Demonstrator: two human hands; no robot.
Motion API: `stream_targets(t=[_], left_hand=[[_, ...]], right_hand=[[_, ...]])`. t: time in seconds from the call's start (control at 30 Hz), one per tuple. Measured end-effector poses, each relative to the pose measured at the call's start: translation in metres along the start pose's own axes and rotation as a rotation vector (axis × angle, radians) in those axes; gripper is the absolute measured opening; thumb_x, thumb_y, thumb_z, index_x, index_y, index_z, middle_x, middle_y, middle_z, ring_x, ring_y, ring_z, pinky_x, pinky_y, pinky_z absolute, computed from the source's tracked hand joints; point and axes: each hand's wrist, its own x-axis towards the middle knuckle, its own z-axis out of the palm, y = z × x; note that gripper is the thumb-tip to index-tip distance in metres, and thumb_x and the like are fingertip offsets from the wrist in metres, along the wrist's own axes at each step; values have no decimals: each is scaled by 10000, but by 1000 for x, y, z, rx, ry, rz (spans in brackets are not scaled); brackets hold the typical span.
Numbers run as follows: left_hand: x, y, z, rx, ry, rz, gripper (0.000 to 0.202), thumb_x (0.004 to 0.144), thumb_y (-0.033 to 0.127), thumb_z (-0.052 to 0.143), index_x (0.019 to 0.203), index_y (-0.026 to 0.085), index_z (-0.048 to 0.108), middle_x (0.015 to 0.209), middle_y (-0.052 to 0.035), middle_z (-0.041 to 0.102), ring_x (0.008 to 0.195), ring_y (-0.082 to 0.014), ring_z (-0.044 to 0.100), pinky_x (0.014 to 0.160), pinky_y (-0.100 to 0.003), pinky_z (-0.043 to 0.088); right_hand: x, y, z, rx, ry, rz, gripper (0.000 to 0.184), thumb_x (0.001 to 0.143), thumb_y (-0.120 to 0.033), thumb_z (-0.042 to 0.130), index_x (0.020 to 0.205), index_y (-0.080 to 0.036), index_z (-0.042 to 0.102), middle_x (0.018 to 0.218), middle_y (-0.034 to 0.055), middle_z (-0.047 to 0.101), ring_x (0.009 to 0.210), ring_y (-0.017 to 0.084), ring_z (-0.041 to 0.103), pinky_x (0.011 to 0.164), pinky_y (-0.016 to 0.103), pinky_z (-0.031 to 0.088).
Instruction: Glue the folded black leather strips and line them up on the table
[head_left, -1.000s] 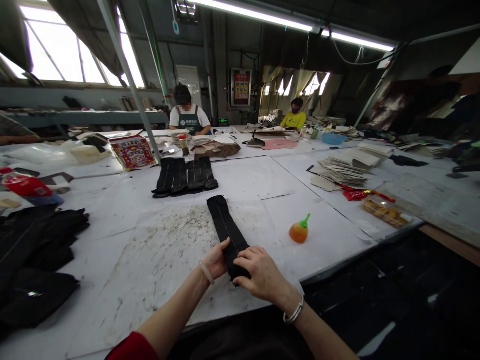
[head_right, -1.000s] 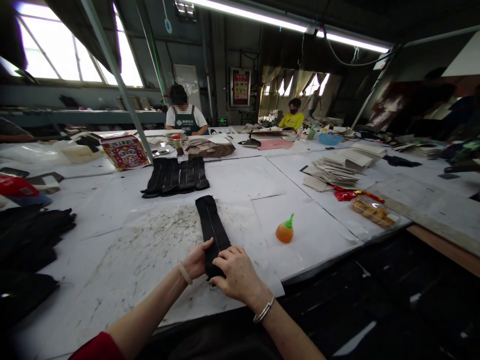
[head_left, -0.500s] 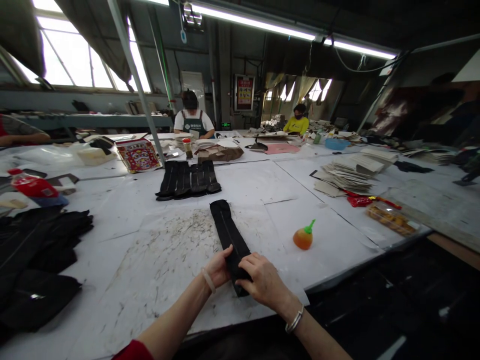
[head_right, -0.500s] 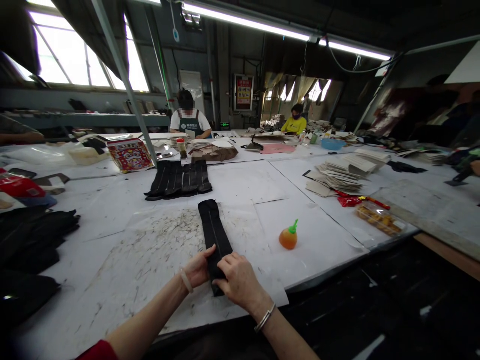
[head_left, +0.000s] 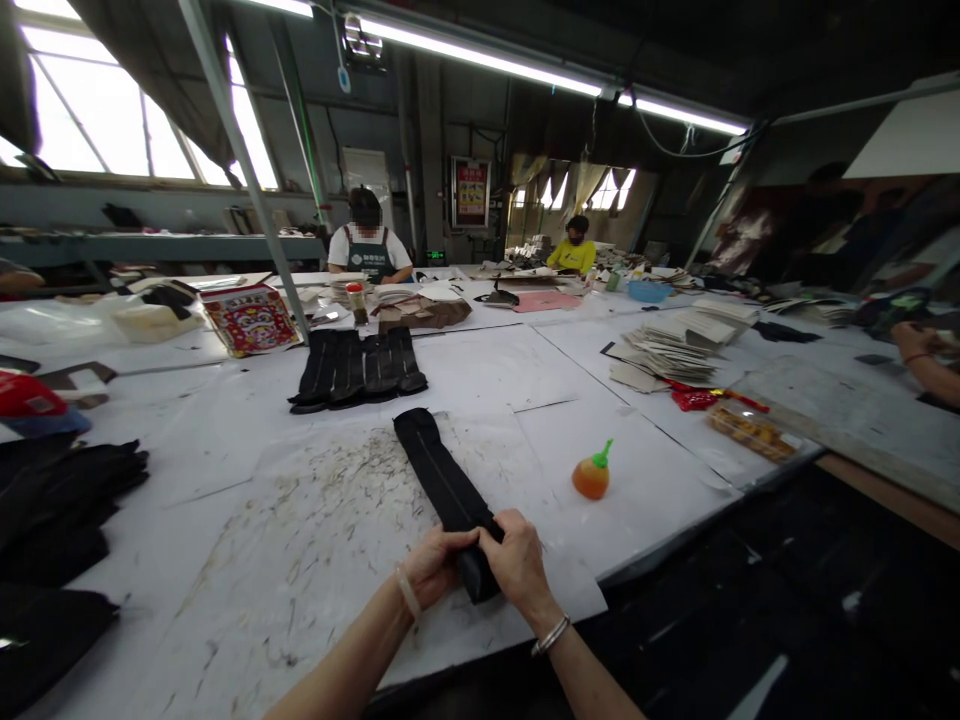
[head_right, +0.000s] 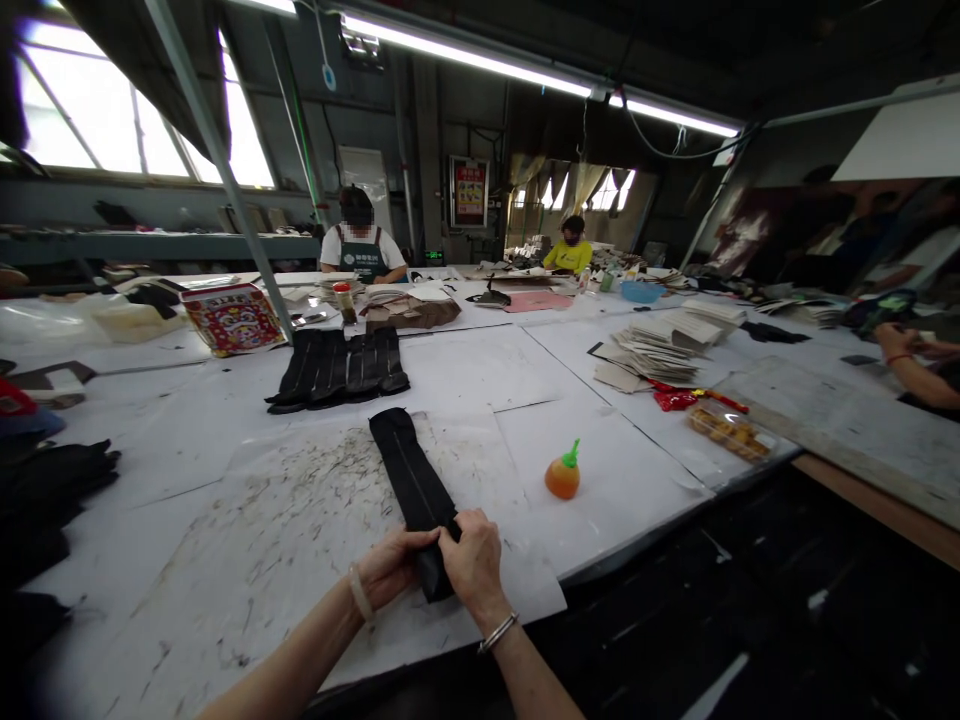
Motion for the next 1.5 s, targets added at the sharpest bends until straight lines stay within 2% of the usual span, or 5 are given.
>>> stream_targets(t=[0.33,0.73,1.1,1.27,1.5], left_hand=[[9,0,14,-102,35,-65,236,782,-38,561,999,17,639,831,-140,734,716,-212,713,719,-307,582],[5,-32,32,3,136,79,221,757,-52,590,913,93,647,738,-48,724,610,-145,681,572,-219,561],[-10,-22,2,164,236,173,241,663,-91,607,756,132,615,609,4,668,483,-111,593,476,-198,475],[-19,-24,-8,211,80,147,358,549,-97,676,834,121,670,646,-4,683,593,-152,646,576,-226,502],[-25,-14,-9,210,91,161,471,574,-41,644,1012,128,688,768,-27,725,647,-155,651,624,-235,489]], right_hand=[[-42,17,-32,383,357,251,233,816,-422,615,900,-212,561,990,107,627,981,293,567,875,433,442],[-24,3,3,364,416,379,351,730,-148,665,1074,-177,603,1177,165,619,1118,331,566,987,507,426],[-33,18,-6,9,-262,-498,284,760,-69,529,946,-189,706,1037,80,735,1066,236,617,995,386,428],[-3,6,-24,228,-544,-299,94,710,-162,684,634,-217,679,674,-8,684,758,183,635,821,301,471],[12,6,-7,427,-378,84,204,547,-105,774,699,-191,668,868,-7,635,862,170,592,777,272,465]])
